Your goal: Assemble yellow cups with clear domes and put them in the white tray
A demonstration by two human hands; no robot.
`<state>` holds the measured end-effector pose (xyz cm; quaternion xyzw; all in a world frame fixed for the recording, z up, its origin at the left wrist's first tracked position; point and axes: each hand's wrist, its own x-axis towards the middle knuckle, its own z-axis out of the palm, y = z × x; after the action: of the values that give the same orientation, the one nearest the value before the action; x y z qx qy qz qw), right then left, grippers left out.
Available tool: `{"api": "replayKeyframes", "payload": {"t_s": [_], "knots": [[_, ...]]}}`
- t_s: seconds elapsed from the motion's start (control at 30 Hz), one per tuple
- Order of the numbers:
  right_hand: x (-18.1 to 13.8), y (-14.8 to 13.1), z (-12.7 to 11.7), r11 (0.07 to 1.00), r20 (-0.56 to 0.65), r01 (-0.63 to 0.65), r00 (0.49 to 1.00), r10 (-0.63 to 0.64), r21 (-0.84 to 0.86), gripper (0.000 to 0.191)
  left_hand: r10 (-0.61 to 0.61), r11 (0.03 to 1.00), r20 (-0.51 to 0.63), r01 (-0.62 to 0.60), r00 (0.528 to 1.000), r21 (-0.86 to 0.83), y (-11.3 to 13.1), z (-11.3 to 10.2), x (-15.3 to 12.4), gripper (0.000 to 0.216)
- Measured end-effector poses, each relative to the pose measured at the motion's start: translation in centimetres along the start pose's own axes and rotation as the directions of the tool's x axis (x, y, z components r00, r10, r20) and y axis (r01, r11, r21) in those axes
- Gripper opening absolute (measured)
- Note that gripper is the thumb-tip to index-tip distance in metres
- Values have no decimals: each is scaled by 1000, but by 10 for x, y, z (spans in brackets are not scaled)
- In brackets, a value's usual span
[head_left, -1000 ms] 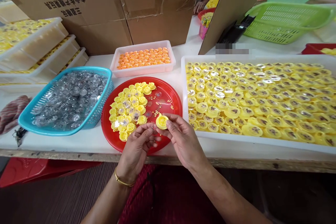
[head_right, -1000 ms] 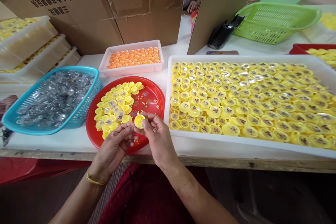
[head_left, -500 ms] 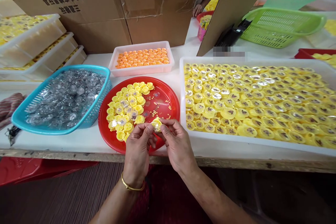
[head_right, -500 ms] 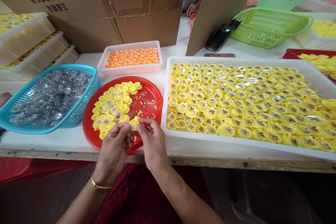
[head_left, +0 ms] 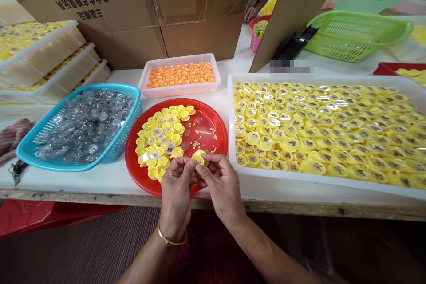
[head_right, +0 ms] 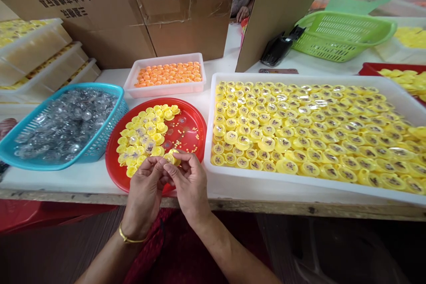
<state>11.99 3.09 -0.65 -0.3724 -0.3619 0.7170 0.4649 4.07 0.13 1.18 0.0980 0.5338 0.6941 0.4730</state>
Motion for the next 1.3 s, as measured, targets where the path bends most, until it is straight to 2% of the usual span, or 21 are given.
{"api": "replayKeyframes", "payload": {"t_s": [0.1, 0.27, 0.4, 0.57, 0.7, 0.8, 0.9, 1.0, 1.07, 1.13, 1.2, 1.3], "knots": [[0, 1, 0, 1000, -23, -23, 999, 23, -4, 39, 0, 1000, -1, 0, 1000, -8, 0, 1, -2, 33], [0, 2, -1, 999, -50, 18, 999, -19, -31, 34, -22, 1000, 20, 22, 1000, -11, -4, 1, -3, 32], [0, -2, -2, 1000, -38, 25, 999, -24, 15, 30, -5, 999, 61, 3, 998, 37, -7, -1, -2, 31], [0, -12, -3, 991, -81, 125, 988, -128, -45, 33, -35, 965, 231, -27, 972, 260, -1, -9, 2, 45], [-7, -16, -1, 998, -75, 63, 995, -64, -21, 30, -97, 913, 286, -28, 953, 406, 6, -19, 4, 49], [-13, -18, -4, 999, -61, 45, 997, -45, 2, 27, -72, 874, 333, -101, 940, 475, 4, -19, 5, 45], [-16, -35, -21, 998, -40, 48, 998, -50, -39, 29, -84, 843, 348, -120, 934, 525, 4, -8, -1, 45], [-12, -72, -61, 971, -63, 82, 993, -99, -223, 35, -85, 831, 352, -129, 932, 542, 11, 1, -9, 50], [-5, -101, -97, 903, -145, 100, 974, -175, -418, 34, -56, 817, 318, -140, 946, 559, 17, 2, -10, 50], [4, -125, -132, 772, -188, 27, 964, -188, -635, 28, -51, 798, 283, -132, 958, 588, 19, 0, -7, 48], [11, -139, -157, 592, -189, -34, 961, -201, -805, 17, -111, 776, 299, -104, 948, 622, 18, -3, -3, 50], [20, -144, -170, 282, -151, -100, 975, -165, -954, 10, -236, 748, 347, -58, 908, 661, 13, -3, 0, 57]]}}
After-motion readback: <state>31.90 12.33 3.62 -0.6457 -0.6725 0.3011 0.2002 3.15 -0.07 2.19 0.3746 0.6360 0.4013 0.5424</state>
